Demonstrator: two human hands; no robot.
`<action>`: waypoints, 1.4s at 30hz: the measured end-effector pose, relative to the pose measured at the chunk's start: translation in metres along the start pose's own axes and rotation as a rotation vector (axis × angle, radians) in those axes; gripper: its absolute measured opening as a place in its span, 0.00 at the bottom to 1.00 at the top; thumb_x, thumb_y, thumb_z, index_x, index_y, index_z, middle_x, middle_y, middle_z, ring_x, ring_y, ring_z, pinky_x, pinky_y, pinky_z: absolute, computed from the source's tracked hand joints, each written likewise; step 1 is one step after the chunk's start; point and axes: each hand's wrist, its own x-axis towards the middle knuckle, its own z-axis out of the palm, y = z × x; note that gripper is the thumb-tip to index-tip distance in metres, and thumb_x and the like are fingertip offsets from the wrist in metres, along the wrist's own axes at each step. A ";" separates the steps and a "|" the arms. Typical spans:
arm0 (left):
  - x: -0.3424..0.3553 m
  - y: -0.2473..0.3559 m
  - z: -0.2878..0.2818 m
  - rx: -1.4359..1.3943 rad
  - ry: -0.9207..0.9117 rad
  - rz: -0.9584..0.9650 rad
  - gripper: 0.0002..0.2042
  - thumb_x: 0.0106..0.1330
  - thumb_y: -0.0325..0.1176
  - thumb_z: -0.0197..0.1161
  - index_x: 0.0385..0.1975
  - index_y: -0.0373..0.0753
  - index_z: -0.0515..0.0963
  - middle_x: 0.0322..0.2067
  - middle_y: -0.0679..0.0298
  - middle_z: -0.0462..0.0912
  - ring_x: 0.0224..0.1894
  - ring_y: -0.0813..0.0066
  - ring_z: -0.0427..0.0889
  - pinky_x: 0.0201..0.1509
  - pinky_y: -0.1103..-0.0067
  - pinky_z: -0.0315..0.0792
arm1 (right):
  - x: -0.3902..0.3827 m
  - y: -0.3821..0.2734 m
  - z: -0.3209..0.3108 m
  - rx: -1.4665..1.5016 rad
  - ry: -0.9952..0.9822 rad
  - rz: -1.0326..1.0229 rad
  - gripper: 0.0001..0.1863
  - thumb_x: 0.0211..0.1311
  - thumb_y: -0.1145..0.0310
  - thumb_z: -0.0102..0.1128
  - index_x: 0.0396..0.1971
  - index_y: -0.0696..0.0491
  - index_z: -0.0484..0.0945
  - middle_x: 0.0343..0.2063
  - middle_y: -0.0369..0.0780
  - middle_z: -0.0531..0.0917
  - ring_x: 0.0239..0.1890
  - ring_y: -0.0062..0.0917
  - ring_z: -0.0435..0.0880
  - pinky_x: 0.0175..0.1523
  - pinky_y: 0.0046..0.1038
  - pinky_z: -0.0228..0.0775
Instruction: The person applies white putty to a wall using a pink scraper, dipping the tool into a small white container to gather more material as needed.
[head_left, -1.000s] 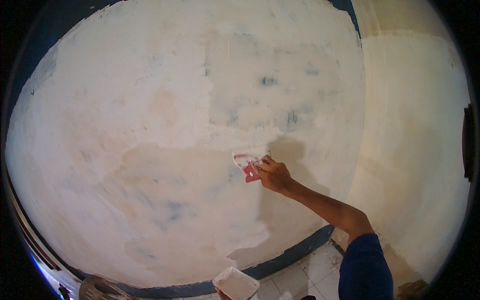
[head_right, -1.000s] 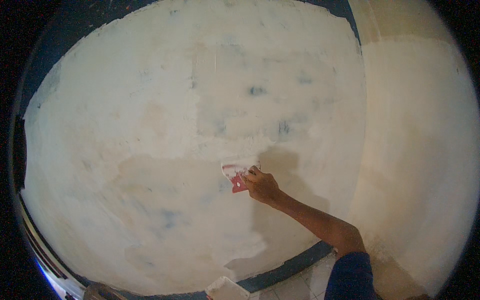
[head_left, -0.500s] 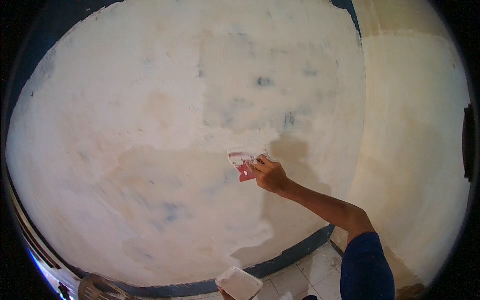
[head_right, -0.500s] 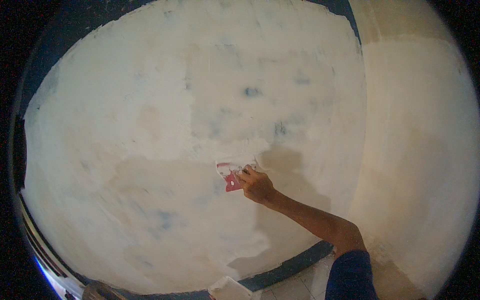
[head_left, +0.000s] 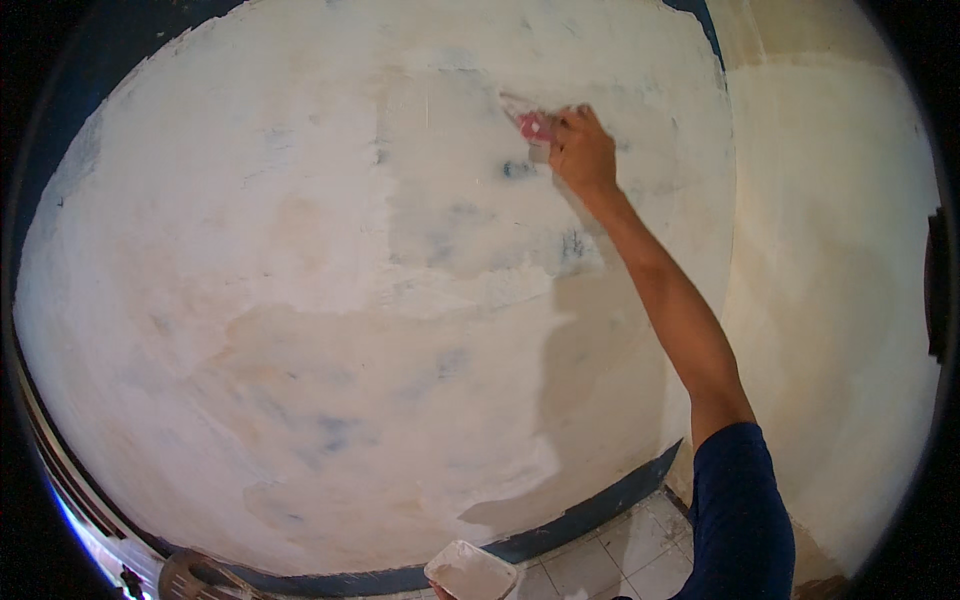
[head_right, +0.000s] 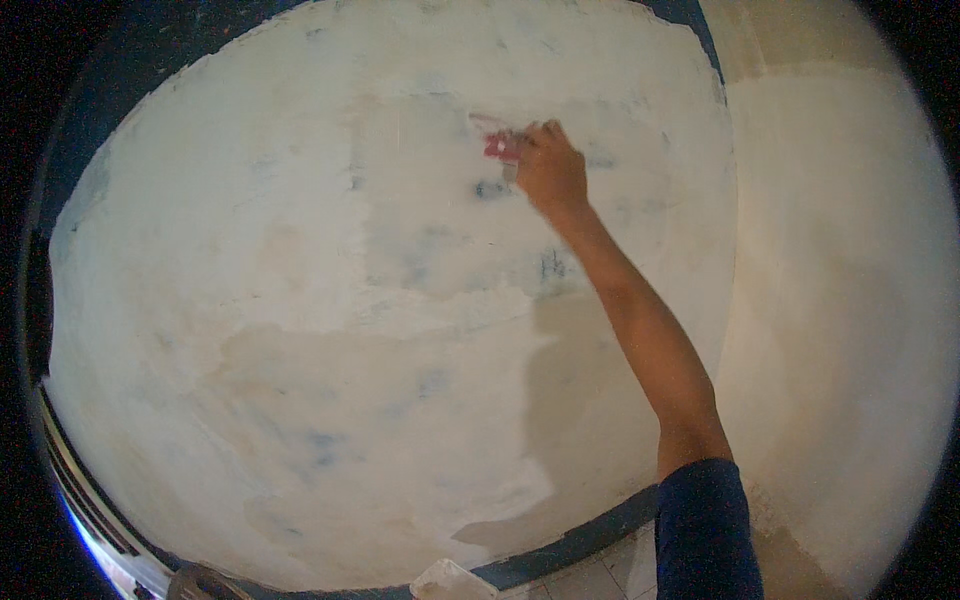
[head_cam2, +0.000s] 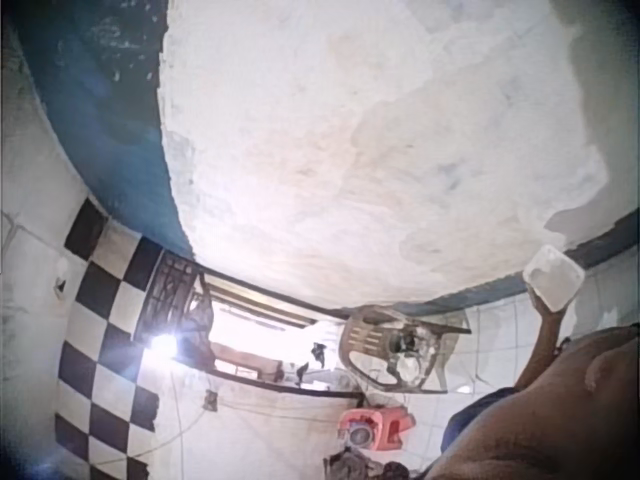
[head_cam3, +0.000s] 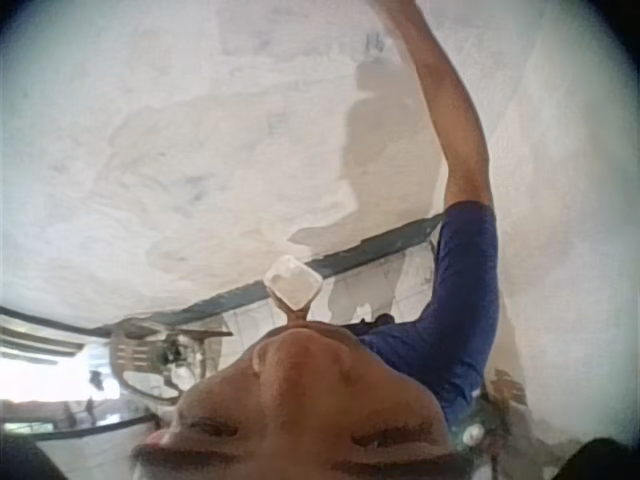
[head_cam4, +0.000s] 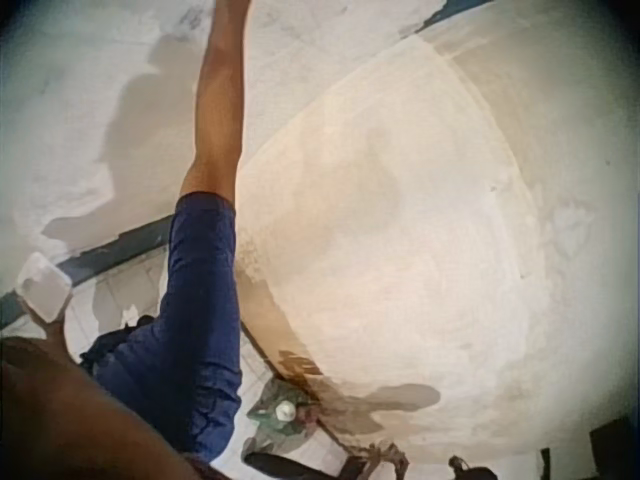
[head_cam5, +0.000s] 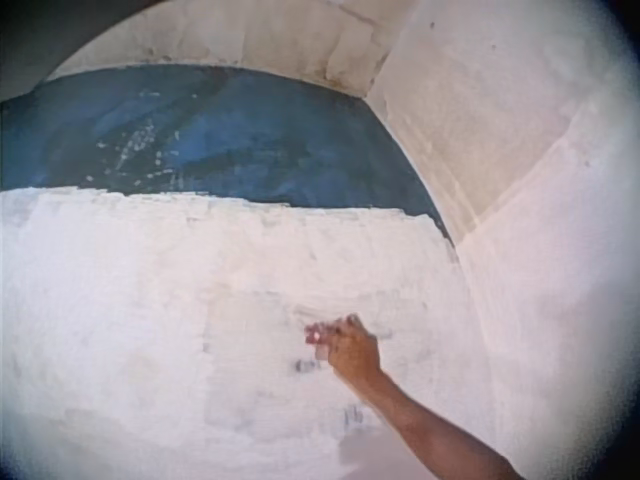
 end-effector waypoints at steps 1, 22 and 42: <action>-0.001 -0.001 0.002 0.016 0.006 0.006 0.36 0.63 0.70 0.41 0.65 0.53 0.65 0.63 0.66 0.68 0.65 0.54 0.65 0.64 0.44 0.57 | -0.015 -0.010 0.005 -0.035 -0.101 0.031 0.18 0.49 0.75 0.58 0.43 0.50 0.83 0.35 0.36 0.81 0.44 0.34 0.77 0.37 0.33 0.77; 0.007 -0.031 -0.003 -0.024 -0.139 -0.026 0.37 0.60 0.71 0.44 0.64 0.53 0.66 0.62 0.64 0.69 0.64 0.52 0.66 0.64 0.45 0.59 | -0.196 -0.013 -0.012 0.051 -0.199 0.221 0.14 0.45 0.77 0.60 0.35 0.54 0.83 0.32 0.39 0.80 0.39 0.36 0.78 0.38 0.36 0.75; 0.018 -0.035 0.019 0.005 -0.243 0.006 0.36 0.61 0.70 0.45 0.64 0.53 0.64 0.61 0.62 0.70 0.62 0.52 0.69 0.60 0.45 0.63 | -0.268 -0.076 -0.047 0.295 -0.472 0.058 0.18 0.43 0.77 0.62 0.40 0.54 0.82 0.36 0.34 0.80 0.42 0.31 0.78 0.34 0.30 0.78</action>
